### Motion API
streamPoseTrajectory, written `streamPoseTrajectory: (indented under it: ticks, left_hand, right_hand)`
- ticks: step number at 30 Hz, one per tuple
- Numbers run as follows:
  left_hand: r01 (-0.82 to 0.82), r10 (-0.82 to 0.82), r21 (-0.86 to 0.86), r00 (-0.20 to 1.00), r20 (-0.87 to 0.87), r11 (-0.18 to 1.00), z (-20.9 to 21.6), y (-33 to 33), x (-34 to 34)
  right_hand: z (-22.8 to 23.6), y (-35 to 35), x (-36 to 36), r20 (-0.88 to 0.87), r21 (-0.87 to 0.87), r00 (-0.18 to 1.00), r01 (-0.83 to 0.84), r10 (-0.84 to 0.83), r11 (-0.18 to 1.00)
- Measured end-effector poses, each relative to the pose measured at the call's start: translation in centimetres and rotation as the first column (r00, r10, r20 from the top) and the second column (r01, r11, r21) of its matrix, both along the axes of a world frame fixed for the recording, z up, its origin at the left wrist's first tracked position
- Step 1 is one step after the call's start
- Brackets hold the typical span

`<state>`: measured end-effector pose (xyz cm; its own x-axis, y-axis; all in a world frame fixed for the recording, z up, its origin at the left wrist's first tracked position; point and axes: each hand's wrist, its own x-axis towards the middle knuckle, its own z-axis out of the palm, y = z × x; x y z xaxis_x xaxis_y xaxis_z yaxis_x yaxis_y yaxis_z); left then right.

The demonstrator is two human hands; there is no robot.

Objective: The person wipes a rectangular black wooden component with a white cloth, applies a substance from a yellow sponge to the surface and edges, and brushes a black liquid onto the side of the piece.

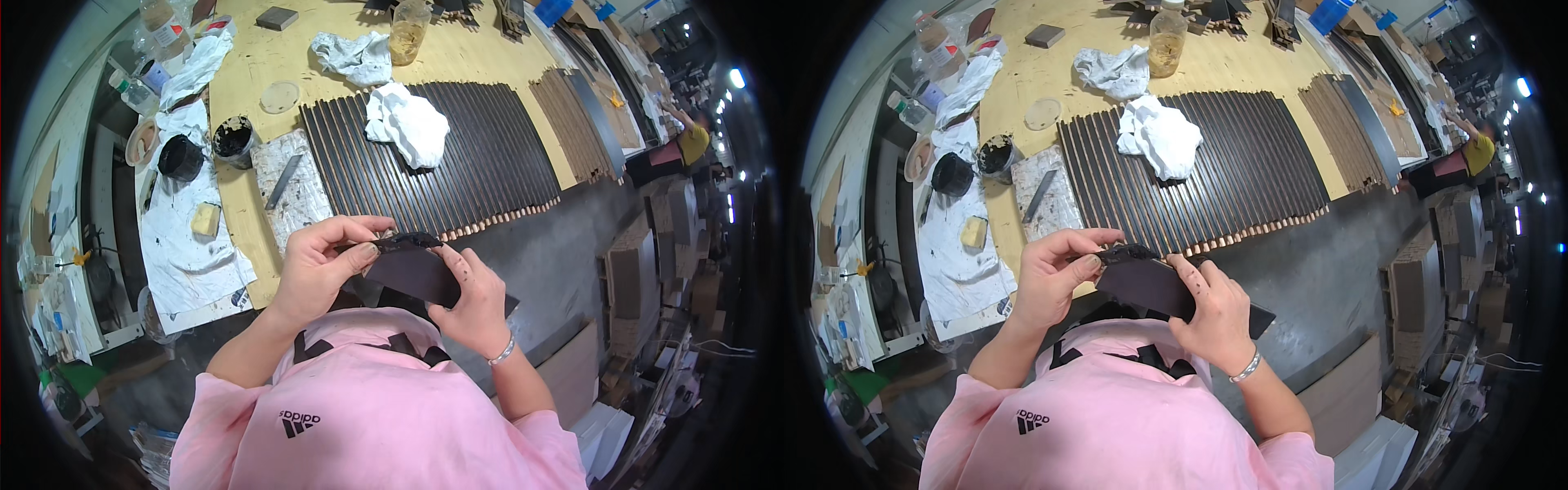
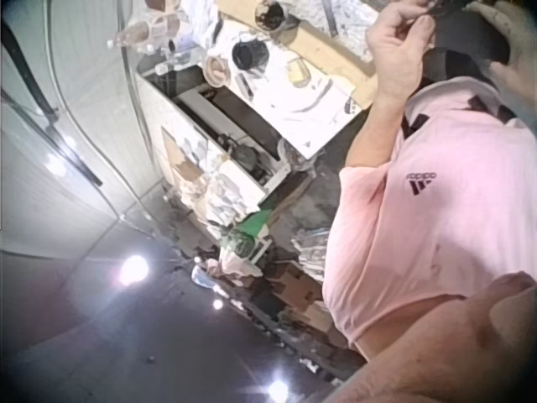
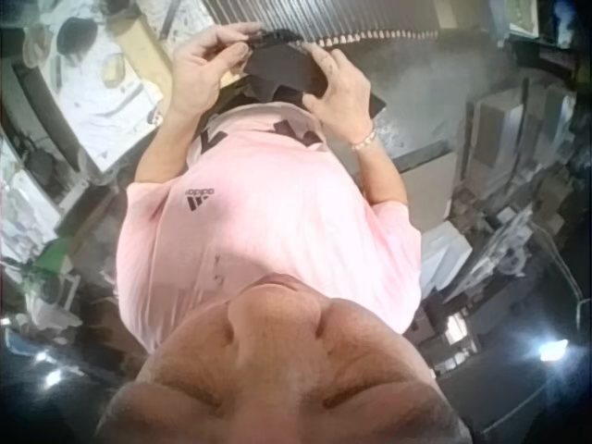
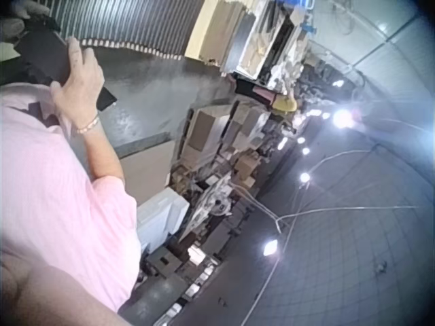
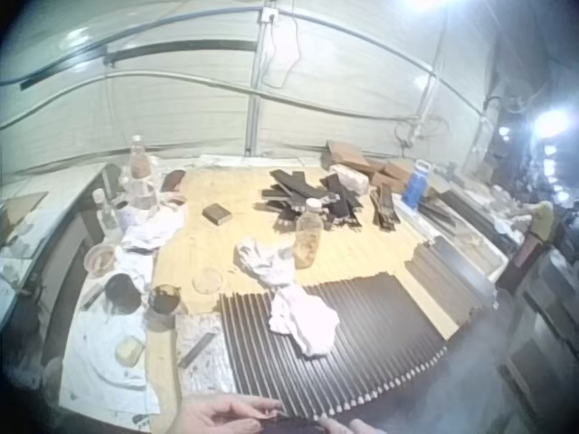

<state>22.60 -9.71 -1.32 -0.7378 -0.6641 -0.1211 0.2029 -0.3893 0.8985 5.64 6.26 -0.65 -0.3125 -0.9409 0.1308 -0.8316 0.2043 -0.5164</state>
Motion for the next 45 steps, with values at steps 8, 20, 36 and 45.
streamPoseTrajectory:
  ticks: [8, 20, 36, 45]
  left_hand:
    - [0.143, -0.142, 0.002, 0.985, -0.101, 0.990, -1.7, -1.0, 0.2]
    - [-0.108, 0.147, 0.149, 0.949, -0.280, 0.983, -1.5, -1.7, -0.6]
    - [-0.078, 0.077, 0.025, 0.997, 0.029, 0.997, -1.6, 0.9, -0.1]
    - [-0.091, 0.120, -0.234, 0.987, 0.110, 0.968, -1.4, 0.9, 0.0]
  right_hand:
    - [3.3, -2.4, -3.0, -0.106, 0.022, 0.986, -0.124, 0.125, 0.992]
    - [1.9, -0.6, -1.3, 0.370, -0.340, 0.887, -0.147, 0.276, 0.929]
    - [0.1, -7.0, -5.0, 0.822, -0.157, -0.328, 0.655, 0.466, 0.739]
    - [0.8, -6.7, -4.7, 0.862, -0.121, -0.298, 0.665, 0.410, 0.737]
